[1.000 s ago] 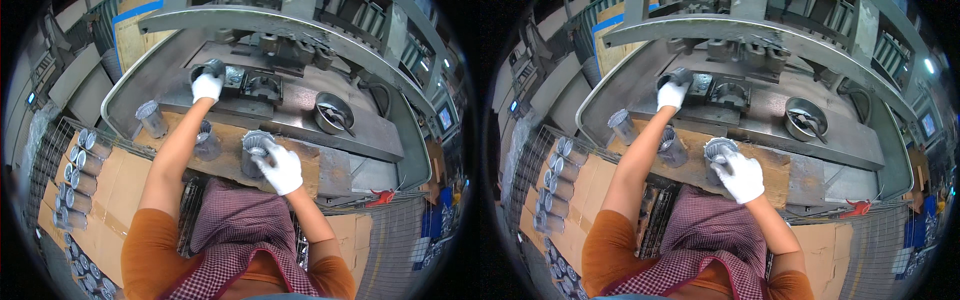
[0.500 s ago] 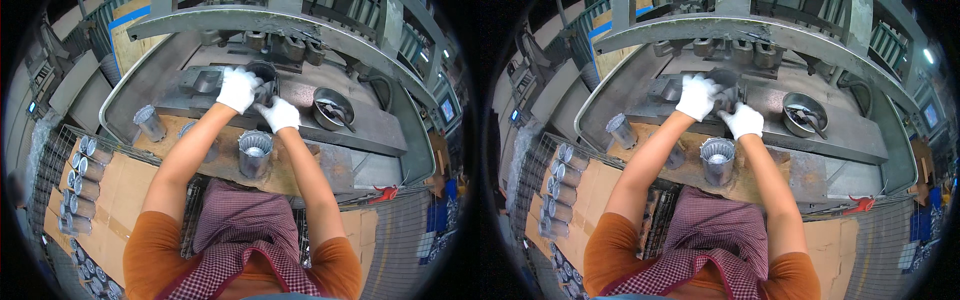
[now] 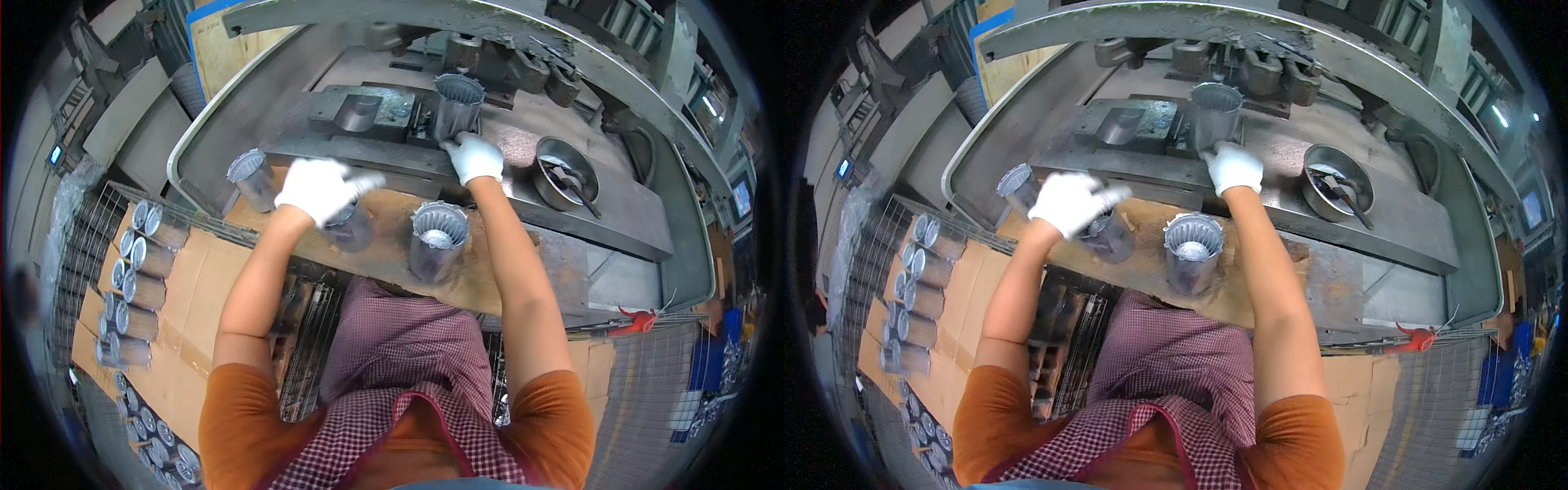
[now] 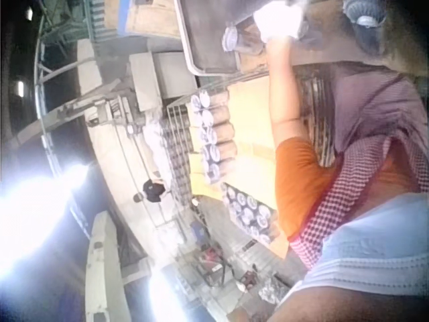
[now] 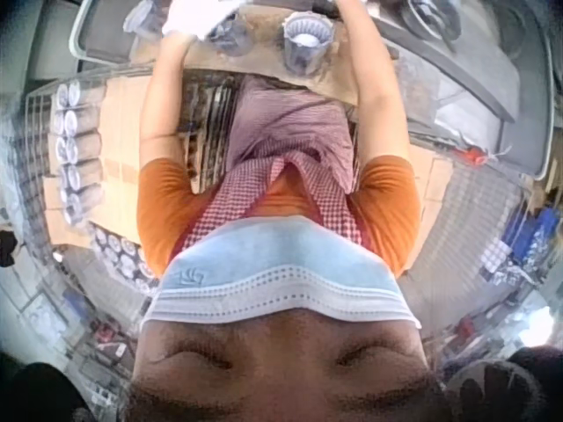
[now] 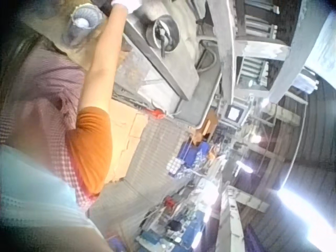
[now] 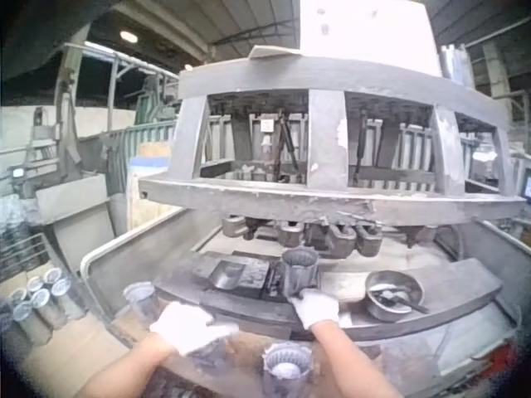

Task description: Inspecting and cleaning metal motor components at a factory workbench using a manual scraper tool.

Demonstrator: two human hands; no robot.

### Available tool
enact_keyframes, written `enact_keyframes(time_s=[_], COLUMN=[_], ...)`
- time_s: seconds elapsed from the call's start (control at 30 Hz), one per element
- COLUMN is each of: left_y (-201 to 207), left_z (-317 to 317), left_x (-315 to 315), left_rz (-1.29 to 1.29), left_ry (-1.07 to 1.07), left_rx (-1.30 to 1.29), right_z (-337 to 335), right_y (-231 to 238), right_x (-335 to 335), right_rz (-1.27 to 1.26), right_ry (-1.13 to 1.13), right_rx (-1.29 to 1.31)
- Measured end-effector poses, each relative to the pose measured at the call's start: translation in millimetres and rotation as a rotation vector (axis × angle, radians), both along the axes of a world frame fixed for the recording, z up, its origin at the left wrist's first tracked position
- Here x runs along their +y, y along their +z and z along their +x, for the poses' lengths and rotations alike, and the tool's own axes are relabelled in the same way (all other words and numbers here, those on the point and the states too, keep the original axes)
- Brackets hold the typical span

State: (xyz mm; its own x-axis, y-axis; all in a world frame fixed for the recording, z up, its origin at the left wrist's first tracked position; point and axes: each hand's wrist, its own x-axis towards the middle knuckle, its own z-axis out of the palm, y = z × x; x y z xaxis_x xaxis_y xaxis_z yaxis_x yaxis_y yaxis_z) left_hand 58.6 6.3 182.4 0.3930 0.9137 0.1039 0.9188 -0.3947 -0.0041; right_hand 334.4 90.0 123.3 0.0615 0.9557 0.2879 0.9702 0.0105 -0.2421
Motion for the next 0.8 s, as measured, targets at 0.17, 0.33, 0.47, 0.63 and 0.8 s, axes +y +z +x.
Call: enact_keyframes(time_s=[0.17, 0.33, 0.47, 0.63, 0.8], left_y=[-28, -93, -55, -25, -62], left_z=[14, -49, -39, -9, 22], left_x=[-26, 5, 15, 68, 142], left_rz=[-0.3, -0.105, -0.376, -0.367, -0.045], left_ry=[0.16, 0.258, 0.414, 0.047, 0.18], left_rx=[-0.024, -0.869, -1.927, -1.886, -1.208], right_z=[3, 42, 122, 223, 260], right_y=[9, 11, -2, -14, -47], right_x=[-16, -116, -206, -284, -299], right_rz=[-0.001, 0.255, 0.416, 0.4, 0.281], right_ry=[-0.009, 0.014, -0.178, -0.558, -0.724], right_rx=[0.064, 0.194, 0.15, -0.135, 0.049])
